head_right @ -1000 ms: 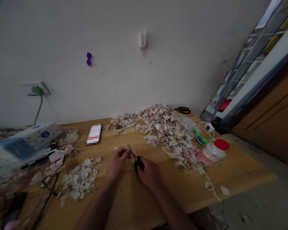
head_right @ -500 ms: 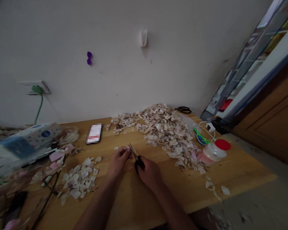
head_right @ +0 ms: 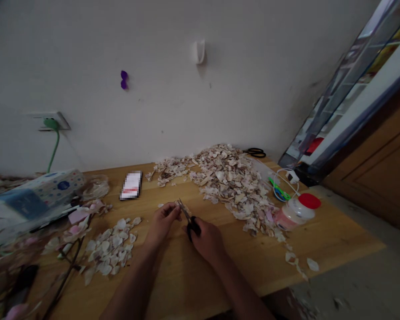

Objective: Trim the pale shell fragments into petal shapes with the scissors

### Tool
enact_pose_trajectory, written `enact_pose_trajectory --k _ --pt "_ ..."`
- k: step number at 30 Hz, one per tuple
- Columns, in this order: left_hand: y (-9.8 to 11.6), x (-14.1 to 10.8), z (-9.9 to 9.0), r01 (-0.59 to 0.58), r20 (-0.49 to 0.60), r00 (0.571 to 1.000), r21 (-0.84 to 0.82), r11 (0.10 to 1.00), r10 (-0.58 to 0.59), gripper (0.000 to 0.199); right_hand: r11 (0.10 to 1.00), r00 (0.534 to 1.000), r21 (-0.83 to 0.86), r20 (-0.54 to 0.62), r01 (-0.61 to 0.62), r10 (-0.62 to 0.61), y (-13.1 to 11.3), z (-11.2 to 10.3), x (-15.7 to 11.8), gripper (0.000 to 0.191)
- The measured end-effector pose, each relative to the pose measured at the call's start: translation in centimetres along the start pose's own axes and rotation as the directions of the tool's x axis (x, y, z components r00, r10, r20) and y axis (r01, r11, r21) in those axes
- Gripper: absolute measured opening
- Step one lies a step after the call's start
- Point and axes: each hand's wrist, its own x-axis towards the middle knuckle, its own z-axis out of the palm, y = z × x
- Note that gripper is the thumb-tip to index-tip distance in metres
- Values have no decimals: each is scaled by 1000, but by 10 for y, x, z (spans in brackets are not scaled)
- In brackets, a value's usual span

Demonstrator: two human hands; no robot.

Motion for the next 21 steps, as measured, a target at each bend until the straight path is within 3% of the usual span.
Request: enact_pose_trajectory --k 6,21 --pt "-3 0 2 -1 14 1000 -33 999 2 28 1000 1000 -6 9 1 -1 -1 -1 -1 22" --pt "-2 0 -6 -34 60 998 131 991 27 24 1000 1000 -12 16 9 -9 1 0 0 25"
